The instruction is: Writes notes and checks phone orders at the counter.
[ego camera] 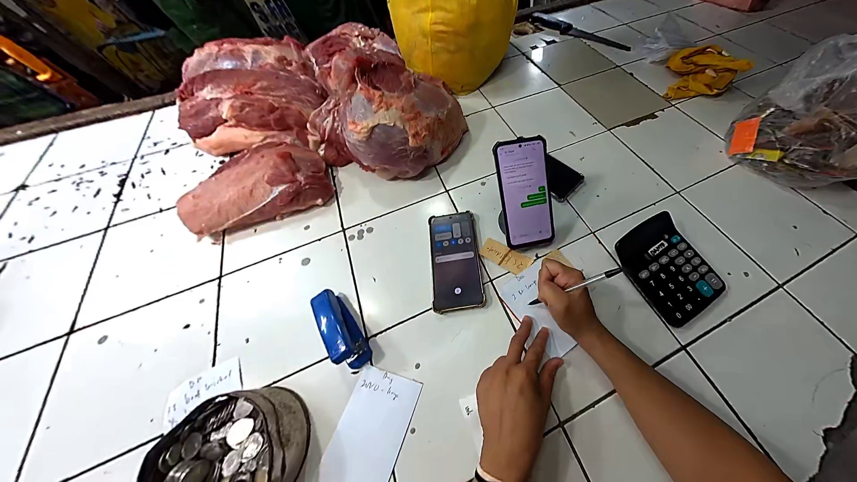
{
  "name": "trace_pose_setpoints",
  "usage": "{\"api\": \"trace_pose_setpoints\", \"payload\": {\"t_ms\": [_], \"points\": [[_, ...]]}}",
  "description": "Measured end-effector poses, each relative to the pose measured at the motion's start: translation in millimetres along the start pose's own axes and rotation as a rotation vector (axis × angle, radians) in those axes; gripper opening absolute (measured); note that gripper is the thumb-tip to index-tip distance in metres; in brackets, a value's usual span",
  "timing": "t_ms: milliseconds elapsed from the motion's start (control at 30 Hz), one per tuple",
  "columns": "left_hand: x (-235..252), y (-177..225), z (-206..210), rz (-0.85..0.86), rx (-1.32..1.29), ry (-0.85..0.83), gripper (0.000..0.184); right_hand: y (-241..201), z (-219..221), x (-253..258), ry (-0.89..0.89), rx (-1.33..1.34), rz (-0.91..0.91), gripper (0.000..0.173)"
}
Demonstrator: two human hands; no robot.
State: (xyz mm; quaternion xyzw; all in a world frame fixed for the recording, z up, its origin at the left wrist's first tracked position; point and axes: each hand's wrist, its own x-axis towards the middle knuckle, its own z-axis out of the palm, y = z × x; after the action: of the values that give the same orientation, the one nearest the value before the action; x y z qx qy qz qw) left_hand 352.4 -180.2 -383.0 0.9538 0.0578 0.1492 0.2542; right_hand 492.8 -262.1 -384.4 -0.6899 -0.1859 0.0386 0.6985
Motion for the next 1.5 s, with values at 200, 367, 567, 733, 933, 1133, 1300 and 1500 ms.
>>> {"api": "trace_pose_setpoints", "payload": {"t_ms": [200,367,567,733,933,1133,1300,1500], "points": [[1,0,0,-0.007,-0.014,-0.011,0.035,3,3,0,-0.062,-0.062,0.0,0.022],[1,0,-1,-0.007,-0.009,-0.015,0.034,5,5,3,-0.064,-0.186,0.007,0.02],[2,0,-1,-0.005,-0.015,-0.015,0.034,3,3,5,0.004,-0.149,0.022,0.023],[1,1,-2,-0.003,-0.018,-0.016,0.033,2,4,5,0.036,-0.252,0.018,0.024],[2,1,-2,-0.005,-0.03,-0.009,0.033,0,5,7,0.066,-0.267,0.035,0.026],[3,1,-2,-0.004,-0.021,-0.009,0.033,1,4,9,0.092,-0.233,0.017,0.028],[3,1,-2,-0.006,-0.018,-0.014,0.033,6,-11,17,0.067,-0.109,0.007,0.028],[3,1,-1,-0.009,-0.023,-0.013,0.033,6,-10,15,0.038,-0.241,0.01,0.026]]}}
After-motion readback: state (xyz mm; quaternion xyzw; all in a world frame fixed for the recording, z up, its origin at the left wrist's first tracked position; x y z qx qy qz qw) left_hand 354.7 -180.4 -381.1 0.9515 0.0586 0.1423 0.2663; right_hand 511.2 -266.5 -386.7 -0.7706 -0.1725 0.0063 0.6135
